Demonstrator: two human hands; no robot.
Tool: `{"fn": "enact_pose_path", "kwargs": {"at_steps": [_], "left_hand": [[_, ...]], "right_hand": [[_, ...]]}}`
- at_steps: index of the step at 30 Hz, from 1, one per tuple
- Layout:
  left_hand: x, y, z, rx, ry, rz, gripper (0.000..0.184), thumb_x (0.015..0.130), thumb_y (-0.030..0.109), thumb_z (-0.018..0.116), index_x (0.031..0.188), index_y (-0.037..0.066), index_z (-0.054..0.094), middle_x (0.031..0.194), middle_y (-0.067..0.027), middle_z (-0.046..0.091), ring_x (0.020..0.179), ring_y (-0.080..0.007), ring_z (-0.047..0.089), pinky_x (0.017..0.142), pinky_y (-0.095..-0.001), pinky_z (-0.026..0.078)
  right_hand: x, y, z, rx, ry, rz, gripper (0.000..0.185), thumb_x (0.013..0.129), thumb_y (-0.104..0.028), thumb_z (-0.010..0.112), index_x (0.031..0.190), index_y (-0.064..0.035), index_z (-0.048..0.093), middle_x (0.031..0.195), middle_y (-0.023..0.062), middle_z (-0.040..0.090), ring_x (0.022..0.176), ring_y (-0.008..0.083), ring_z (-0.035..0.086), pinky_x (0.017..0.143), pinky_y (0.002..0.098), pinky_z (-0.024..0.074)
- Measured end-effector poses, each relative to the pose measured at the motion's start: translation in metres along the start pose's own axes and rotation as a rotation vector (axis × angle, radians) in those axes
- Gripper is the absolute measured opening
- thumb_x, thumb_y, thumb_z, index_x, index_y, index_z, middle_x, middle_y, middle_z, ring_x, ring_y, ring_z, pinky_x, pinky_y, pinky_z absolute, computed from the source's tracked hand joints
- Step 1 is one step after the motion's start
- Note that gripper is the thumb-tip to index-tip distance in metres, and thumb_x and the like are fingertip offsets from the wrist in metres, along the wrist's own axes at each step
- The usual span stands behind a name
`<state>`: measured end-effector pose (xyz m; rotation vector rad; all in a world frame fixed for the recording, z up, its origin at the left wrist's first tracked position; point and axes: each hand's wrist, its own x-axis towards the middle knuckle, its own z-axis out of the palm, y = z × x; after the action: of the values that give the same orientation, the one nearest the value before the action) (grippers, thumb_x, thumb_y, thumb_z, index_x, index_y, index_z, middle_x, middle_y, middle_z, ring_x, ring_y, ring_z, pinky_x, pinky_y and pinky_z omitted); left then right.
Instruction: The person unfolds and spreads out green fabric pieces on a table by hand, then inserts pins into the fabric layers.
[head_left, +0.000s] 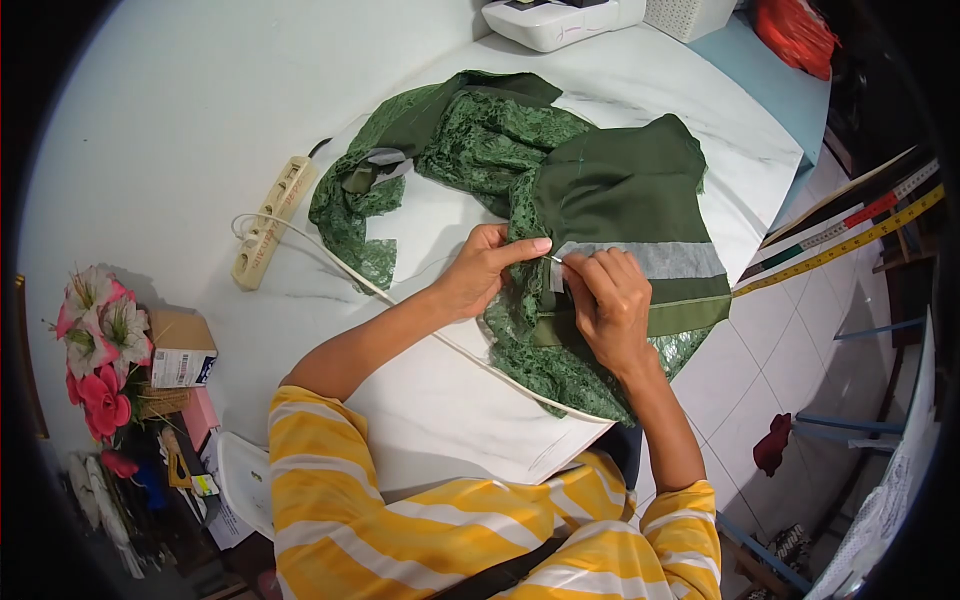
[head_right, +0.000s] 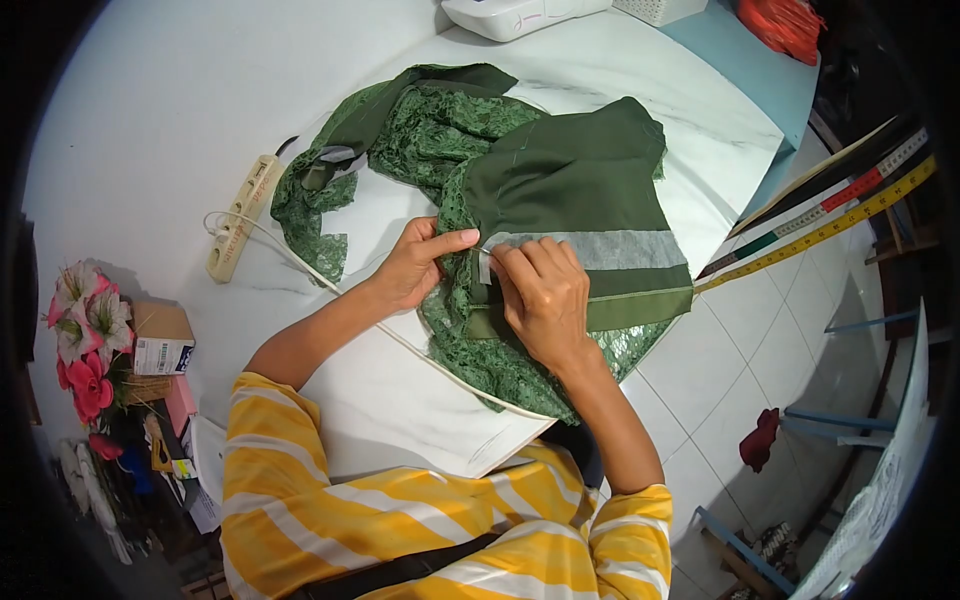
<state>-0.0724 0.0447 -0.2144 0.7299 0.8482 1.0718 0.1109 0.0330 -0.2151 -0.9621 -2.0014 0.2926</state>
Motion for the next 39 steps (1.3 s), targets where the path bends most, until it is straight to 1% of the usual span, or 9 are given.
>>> {"fn": "enact_pose_path", "kwargs": {"at_steps": [4,9,14,18,23,29,33,38,39], "left_hand": [[0.000,-0.001,0.001,-0.009,-0.001,0.000,0.008,0.083,0.004,0.066,0.090,-0.001,0.067,0.085,-0.0063,0.069,0.070,-0.0078,0.061,0.067,-0.0180,0.049],[-0.001,-0.001,0.002,-0.002,-0.014,-0.007,0.009,0.083,0.003,0.066,0.091,-0.001,0.068,0.086,-0.0060,0.069,0.071,-0.0074,0.060,0.067,-0.0177,0.049],[-0.003,-0.001,0.005,0.050,-0.026,0.019,0.010,0.083,0.003,0.066,0.092,-0.001,0.068,0.087,-0.0054,0.069,0.071,-0.0070,0.060,0.067,-0.0175,0.049],[-0.002,-0.004,0.004,0.063,-0.023,0.024,0.009,0.084,0.003,0.065,0.091,0.000,0.068,0.086,-0.0048,0.069,0.071,-0.0066,0.060,0.067,-0.0174,0.049],[-0.003,-0.003,0.007,0.062,-0.012,0.039,0.009,0.085,0.004,0.064,0.093,0.001,0.068,0.087,-0.0046,0.069,0.072,-0.0064,0.060,0.068,-0.0172,0.049],[0.000,-0.002,0.002,0.014,-0.055,0.002,0.010,0.086,0.006,0.065,0.095,0.002,0.068,0.089,-0.0039,0.069,0.074,-0.0059,0.060,0.068,-0.0171,0.049],[0.000,0.001,0.011,-0.088,0.005,0.043,0.010,0.086,0.008,0.066,0.095,0.003,0.066,0.090,-0.0031,0.068,0.076,-0.0058,0.060,0.070,-0.0174,0.049],[0.002,0.008,0.014,-0.055,0.044,0.013,0.008,0.086,0.008,0.066,0.093,0.004,0.066,0.090,-0.0020,0.067,0.075,-0.0047,0.059,0.069,-0.0169,0.047],[0.003,0.008,0.014,-0.053,0.042,0.019,0.008,0.086,0.008,0.066,0.093,0.004,0.066,0.090,-0.0020,0.067,0.075,-0.0047,0.059,0.069,-0.0169,0.047]], "right_hand": [[0.004,-0.002,-0.002,-0.113,0.073,-0.052,0.012,0.075,-0.002,0.066,0.086,-0.0052,0.063,0.077,0.0034,0.052,0.070,0.0196,0.043,0.073,0.0324,0.0358],[0.004,-0.002,-0.003,0.001,0.050,0.005,0.017,0.071,0.003,0.064,0.086,-0.0044,0.064,0.078,0.0032,0.055,0.071,0.0190,0.044,0.074,0.0311,0.0348],[0.005,0.000,-0.006,0.023,0.078,-0.060,0.017,0.070,0.004,0.064,0.085,-0.0046,0.064,0.078,0.0033,0.055,0.071,0.0193,0.044,0.074,0.0314,0.0345],[0.006,0.001,-0.007,0.020,0.121,-0.138,0.016,0.070,0.003,0.065,0.084,-0.0054,0.063,0.075,0.0041,0.051,0.069,0.0196,0.042,0.074,0.0328,0.0337],[0.007,0.001,-0.007,0.047,0.121,-0.188,0.014,0.070,0.002,0.065,0.081,-0.0059,0.063,0.074,0.0038,0.051,0.069,0.0195,0.042,0.073,0.0320,0.0338],[0.004,-0.002,-0.007,0.001,0.148,-0.042,0.011,0.068,-0.004,0.068,0.073,-0.0058,0.058,0.071,0.0034,0.050,0.066,0.0196,0.041,0.070,0.0312,0.0344],[0.004,-0.006,-0.016,0.009,0.087,0.098,0.016,0.067,-0.010,0.068,0.067,-0.0064,0.053,0.066,0.0032,0.050,0.061,0.0195,0.041,0.066,0.0307,0.0358],[0.002,-0.009,-0.008,0.090,-0.055,-0.042,0.019,0.067,-0.013,0.067,0.064,-0.0070,0.050,0.060,0.0035,0.048,0.056,0.0210,0.042,0.063,0.0307,0.0374],[0.001,-0.009,-0.005,0.088,-0.052,-0.048,0.019,0.067,-0.013,0.067,0.064,-0.0070,0.050,0.060,0.0035,0.048,0.056,0.0210,0.042,0.063,0.0307,0.0374]]}}
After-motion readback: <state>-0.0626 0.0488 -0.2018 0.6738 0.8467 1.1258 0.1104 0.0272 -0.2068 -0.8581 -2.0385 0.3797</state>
